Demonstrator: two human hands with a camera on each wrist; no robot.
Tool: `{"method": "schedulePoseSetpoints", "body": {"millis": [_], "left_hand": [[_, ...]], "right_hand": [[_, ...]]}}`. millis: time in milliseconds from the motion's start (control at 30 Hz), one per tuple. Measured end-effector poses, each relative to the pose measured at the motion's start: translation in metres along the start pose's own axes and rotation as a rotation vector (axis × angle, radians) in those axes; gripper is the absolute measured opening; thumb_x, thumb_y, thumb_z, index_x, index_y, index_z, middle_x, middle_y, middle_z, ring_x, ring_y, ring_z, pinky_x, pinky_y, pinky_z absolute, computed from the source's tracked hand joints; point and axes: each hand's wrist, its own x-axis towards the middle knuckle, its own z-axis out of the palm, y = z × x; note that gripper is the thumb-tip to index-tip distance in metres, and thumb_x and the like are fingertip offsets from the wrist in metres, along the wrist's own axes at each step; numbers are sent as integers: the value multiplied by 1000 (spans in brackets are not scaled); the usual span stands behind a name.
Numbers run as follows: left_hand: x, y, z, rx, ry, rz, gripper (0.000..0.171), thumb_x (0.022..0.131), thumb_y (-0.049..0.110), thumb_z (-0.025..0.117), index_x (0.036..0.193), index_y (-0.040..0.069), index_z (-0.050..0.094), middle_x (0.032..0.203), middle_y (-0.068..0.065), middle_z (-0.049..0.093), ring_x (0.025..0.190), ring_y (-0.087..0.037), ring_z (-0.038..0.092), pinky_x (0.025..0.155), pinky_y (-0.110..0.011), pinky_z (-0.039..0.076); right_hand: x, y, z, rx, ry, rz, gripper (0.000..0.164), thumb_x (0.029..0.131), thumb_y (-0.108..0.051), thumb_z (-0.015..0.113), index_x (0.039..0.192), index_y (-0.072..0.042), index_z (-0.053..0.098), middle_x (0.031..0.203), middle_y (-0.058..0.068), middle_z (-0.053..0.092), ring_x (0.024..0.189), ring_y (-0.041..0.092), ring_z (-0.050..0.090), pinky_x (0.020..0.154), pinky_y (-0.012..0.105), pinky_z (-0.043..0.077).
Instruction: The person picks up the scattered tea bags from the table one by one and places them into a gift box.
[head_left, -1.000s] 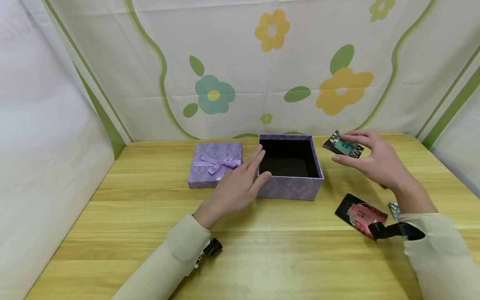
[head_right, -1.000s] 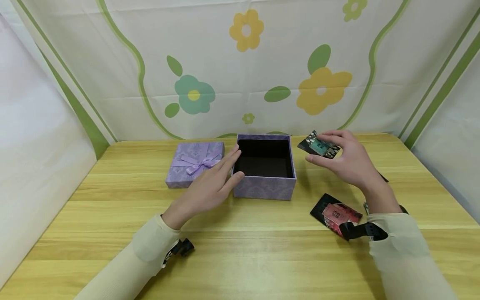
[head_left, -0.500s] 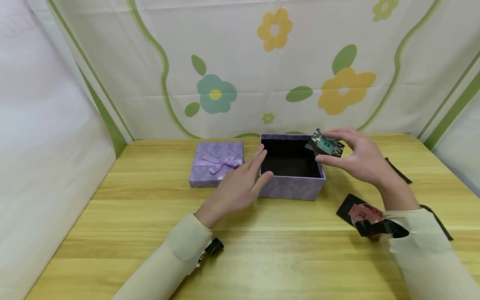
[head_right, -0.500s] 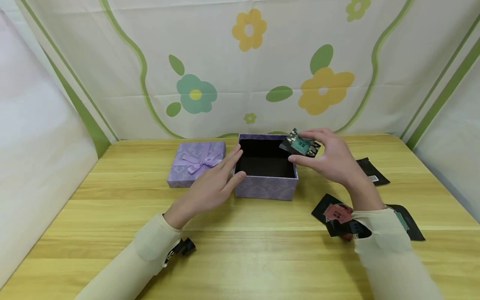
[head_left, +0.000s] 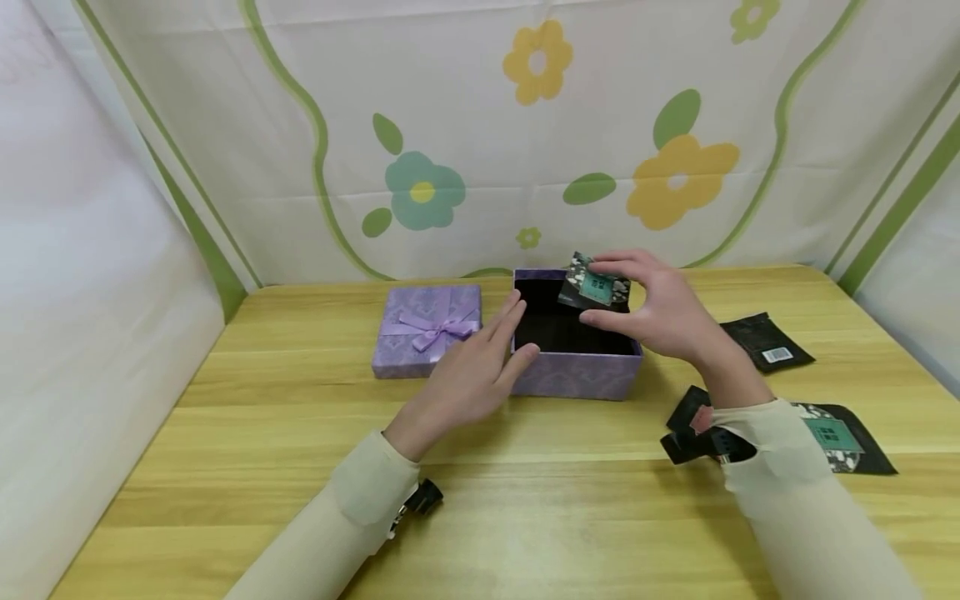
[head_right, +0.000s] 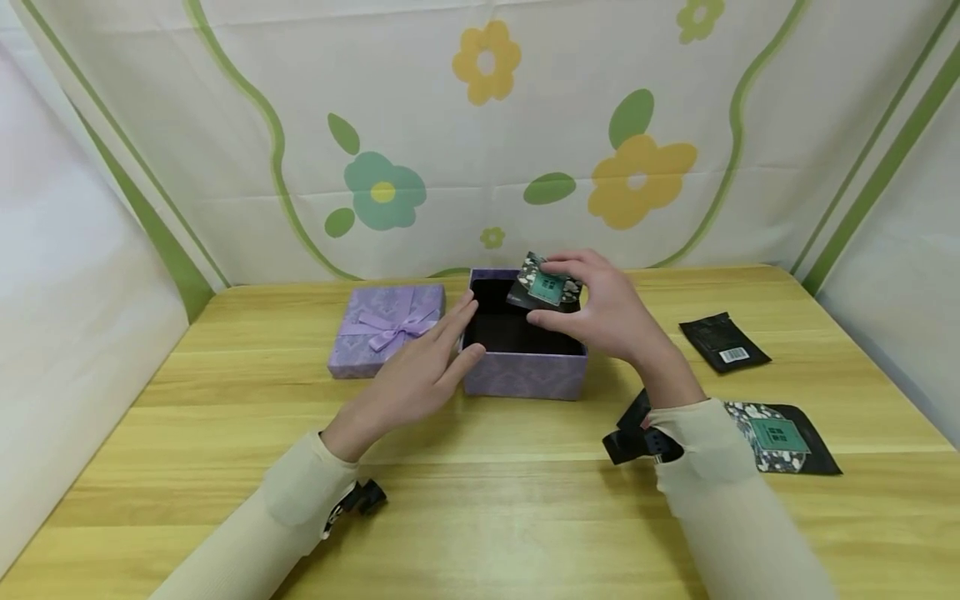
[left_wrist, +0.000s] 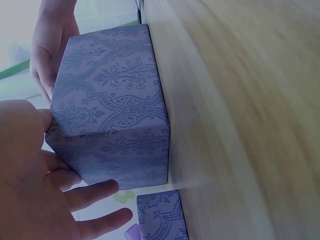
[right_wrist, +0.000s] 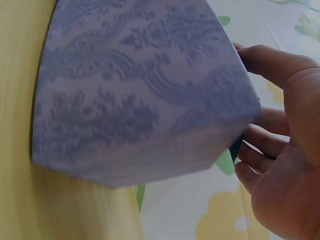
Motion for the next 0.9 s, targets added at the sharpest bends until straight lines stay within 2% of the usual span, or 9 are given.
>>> {"method": "schedulePoseSetpoints", "body": {"millis": [300, 633, 900], "left_hand": [[-1, -1, -1, -3, -1, -9, 70, 115, 54, 31, 173, 20, 13, 181, 7, 8, 144, -32, 56, 112, -51, 50], [-3, -3, -3, 6, 1, -18, 71, 114, 59, 27, 173, 21, 14, 180, 8, 9, 148, -32, 52, 116, -51, 48], [-4, -3, -4, -1, 12, -15, 69, 115, 54, 32, 173, 20, 17, 180, 7, 11, 145, -34, 55, 112, -53, 50]], "right_hand": [[10, -4, 18, -61, -84, -3, 75, 89, -42, 87, 151, -10, 60, 160, 13, 52, 150, 39, 45, 119, 63, 38], [19, -10, 31, -133, -133, -32, 74, 91, -38, 86, 151, -5, 58, 159, 18, 50, 146, 43, 48, 117, 62, 41], [21, -13, 37, -232, -202, -22, 73, 92, -35, 85, 152, -3, 57, 162, 20, 47, 151, 45, 42, 122, 64, 35]]}}
